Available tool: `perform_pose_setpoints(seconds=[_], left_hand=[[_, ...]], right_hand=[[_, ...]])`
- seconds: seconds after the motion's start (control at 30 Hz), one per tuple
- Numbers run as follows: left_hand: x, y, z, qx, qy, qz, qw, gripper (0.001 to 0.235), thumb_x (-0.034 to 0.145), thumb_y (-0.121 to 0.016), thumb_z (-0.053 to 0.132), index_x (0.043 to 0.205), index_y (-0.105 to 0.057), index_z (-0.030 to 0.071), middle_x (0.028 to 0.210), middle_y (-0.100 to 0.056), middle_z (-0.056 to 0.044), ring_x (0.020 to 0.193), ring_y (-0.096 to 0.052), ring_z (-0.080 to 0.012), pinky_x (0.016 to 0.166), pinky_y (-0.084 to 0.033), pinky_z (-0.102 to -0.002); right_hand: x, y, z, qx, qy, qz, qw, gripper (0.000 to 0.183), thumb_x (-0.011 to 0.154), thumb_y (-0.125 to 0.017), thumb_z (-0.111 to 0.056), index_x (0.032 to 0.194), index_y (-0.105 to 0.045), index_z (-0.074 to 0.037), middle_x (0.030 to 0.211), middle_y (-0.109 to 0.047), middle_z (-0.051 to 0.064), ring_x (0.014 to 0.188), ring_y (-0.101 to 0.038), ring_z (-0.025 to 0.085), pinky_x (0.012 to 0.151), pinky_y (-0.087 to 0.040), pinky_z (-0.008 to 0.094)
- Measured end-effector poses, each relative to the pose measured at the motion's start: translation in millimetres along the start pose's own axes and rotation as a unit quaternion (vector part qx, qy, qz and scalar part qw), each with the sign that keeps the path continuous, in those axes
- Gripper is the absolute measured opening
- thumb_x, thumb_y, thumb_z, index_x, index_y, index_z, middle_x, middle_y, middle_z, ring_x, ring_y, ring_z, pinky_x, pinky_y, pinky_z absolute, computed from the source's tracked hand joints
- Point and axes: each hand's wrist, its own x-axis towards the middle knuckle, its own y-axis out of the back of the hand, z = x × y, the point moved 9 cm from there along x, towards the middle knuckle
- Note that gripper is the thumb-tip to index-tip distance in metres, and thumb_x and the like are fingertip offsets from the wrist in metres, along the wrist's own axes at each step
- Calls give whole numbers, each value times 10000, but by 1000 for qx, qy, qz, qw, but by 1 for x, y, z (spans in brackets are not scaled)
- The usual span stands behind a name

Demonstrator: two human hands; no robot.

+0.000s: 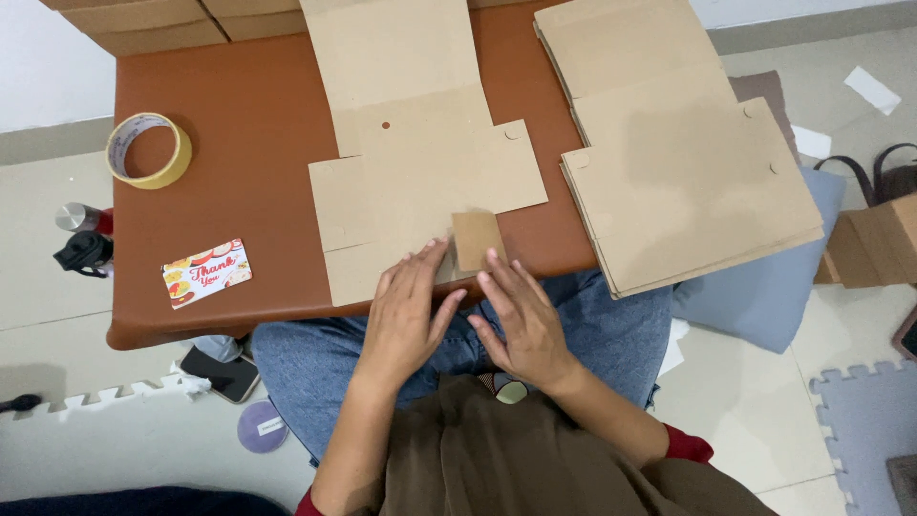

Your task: Folding flat cardboard sheets into boxes, applying decorative stickers, and stacking the finished products.

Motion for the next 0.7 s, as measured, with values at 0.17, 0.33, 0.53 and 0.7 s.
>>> perform_pose_setpoints(seconds=[0.17, 0.33, 0.53, 0.7], left_hand=[[-22, 19, -4, 91, -12, 73, 993, 350, 943, -706, 190, 1261, -660, 51, 1141, -688, -135, 1150, -657, -286, 1014, -478, -418], [-43, 30, -14, 144, -26, 108, 983, 259, 923, -721, 162, 1181, -729, 135, 1113, -710, -43, 1120, -666, -218, 1018, -480, -393], [-65, 62, -44, 290, 76, 161, 940, 230, 921, -769, 201, 1143, -731, 156, 1099, -672, -15, 1071, -645, -221, 935, -491, -398], [-68, 55, -56, 192, 225, 156, 942, 545, 914, -753, 414, 1312, -612, 70, 1300, -585, -131, 1240, -518, -315, 1092, -220, -569]], right_hand=[[14, -8, 9, -42, -35, -83, 995, 584, 1040, -496, -339, 1497, -451, 21, 1512, -477, 258, 1423, -432, 395, 1193, -285, 501], [30, -18, 27, -113, -53, -123, 985, 551, 1048, -490, -334, 1455, -498, 38, 1462, -539, 248, 1413, -465, 344, 1204, -277, 449], [38, -20, 39, -120, -43, -126, 984, 467, 1017, -558, -250, 1394, -569, 26, 1401, -599, 237, 1379, -512, 319, 1197, -297, 437], [36, -20, 41, -128, -50, -111, 984, 405, 992, -609, -281, 1290, -633, -7, 1389, -623, 205, 1372, -530, 281, 1200, -316, 413]])
